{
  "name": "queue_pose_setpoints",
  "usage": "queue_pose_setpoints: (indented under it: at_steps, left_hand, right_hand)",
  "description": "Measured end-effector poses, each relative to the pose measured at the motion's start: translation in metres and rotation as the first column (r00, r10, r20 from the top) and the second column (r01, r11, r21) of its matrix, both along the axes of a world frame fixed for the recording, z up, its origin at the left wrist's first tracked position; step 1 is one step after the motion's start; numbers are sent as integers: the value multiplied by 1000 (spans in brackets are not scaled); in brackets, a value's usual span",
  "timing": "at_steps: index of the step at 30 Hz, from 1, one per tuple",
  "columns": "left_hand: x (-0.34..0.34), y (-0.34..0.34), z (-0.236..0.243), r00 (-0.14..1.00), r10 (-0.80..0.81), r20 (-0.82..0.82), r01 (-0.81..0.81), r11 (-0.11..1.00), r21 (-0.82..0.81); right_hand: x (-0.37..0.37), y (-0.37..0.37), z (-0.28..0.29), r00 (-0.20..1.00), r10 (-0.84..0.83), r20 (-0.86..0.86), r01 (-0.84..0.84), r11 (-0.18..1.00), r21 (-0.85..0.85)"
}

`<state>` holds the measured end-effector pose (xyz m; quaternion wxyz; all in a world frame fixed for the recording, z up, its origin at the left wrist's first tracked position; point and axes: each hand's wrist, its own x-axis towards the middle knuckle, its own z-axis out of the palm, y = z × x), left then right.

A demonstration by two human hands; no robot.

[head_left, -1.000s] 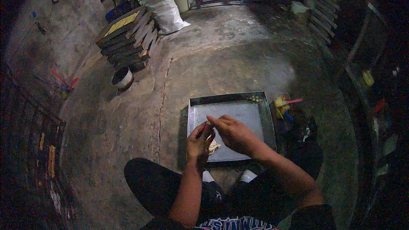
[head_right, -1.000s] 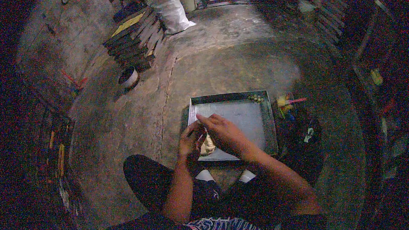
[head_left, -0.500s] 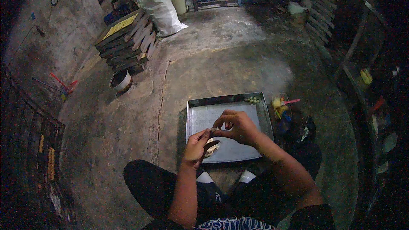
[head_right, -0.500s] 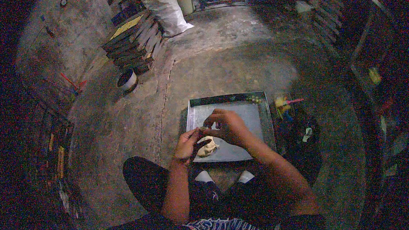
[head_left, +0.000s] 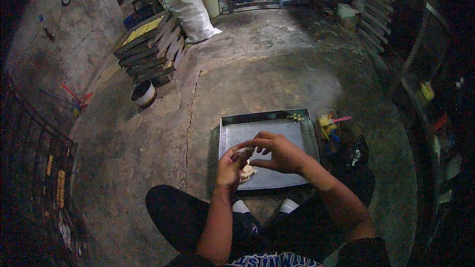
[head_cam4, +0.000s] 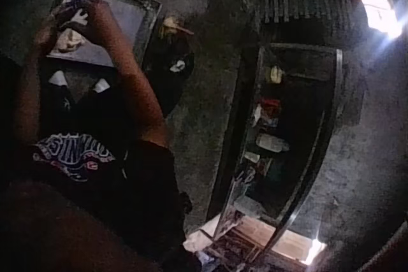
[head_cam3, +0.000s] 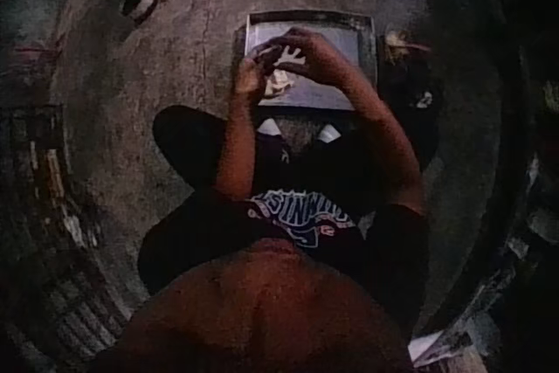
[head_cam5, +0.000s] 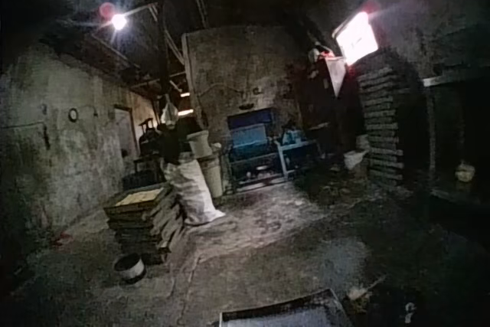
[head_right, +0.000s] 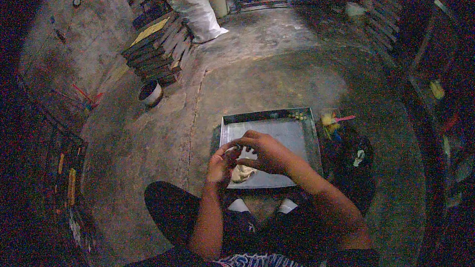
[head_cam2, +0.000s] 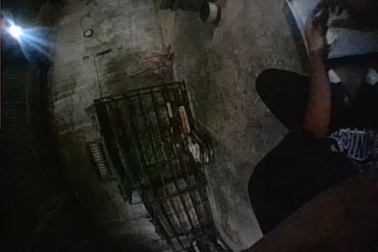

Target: The person rolls dough by hand and places the pieces in a tray.

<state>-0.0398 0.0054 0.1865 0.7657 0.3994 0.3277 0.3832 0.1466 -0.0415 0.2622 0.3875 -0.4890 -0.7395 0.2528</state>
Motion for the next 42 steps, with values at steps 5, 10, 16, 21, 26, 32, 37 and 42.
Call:
queue_pose_setpoints:
  at_steps: [5, 10, 16, 21, 26, 32, 37, 42]
  left_hand:
    - [-16, 5, 31, 952, -150, -266, 190, 973, 133]
    - [-5, -6, 43, 967, -100, 233, 167, 942, -290]
    - [-10, 7, -4, 991, 27, 134, 19, 944, -329]
    - [13, -26, 13, 985, -167, 43, 156, 969, 191]
    - [27, -50, -16, 972, -60, -229, 106, 975, 196]
    - [34, -42, -39, 995, 96, -22, -89, 974, 208]
    - [55, -75, 49, 998, -55, -17, 56, 868, 494]
    - [45, -66, 60, 864, 310, -397, 204, 505, 839]
  right_hand:
    - [19, 2, 2, 956, -190, 225, 179, 981, 68]
    - [-6, -4, -2, 935, -248, 253, 221, 967, 129]
    - [-47, -10, -32, 847, -234, 477, 153, 967, 203]
    - [-36, 5, -19, 896, -397, -200, 413, 909, 49]
    - [-85, -25, -57, 941, -325, 92, 325, 946, 16]
    - [-88, -11, -29, 679, -245, -692, 96, 964, -247]
    - [-60, -21, -36, 673, -301, -676, 249, 952, -175]
    - [-82, -11, -110, 572, -256, -779, 199, 965, -172]
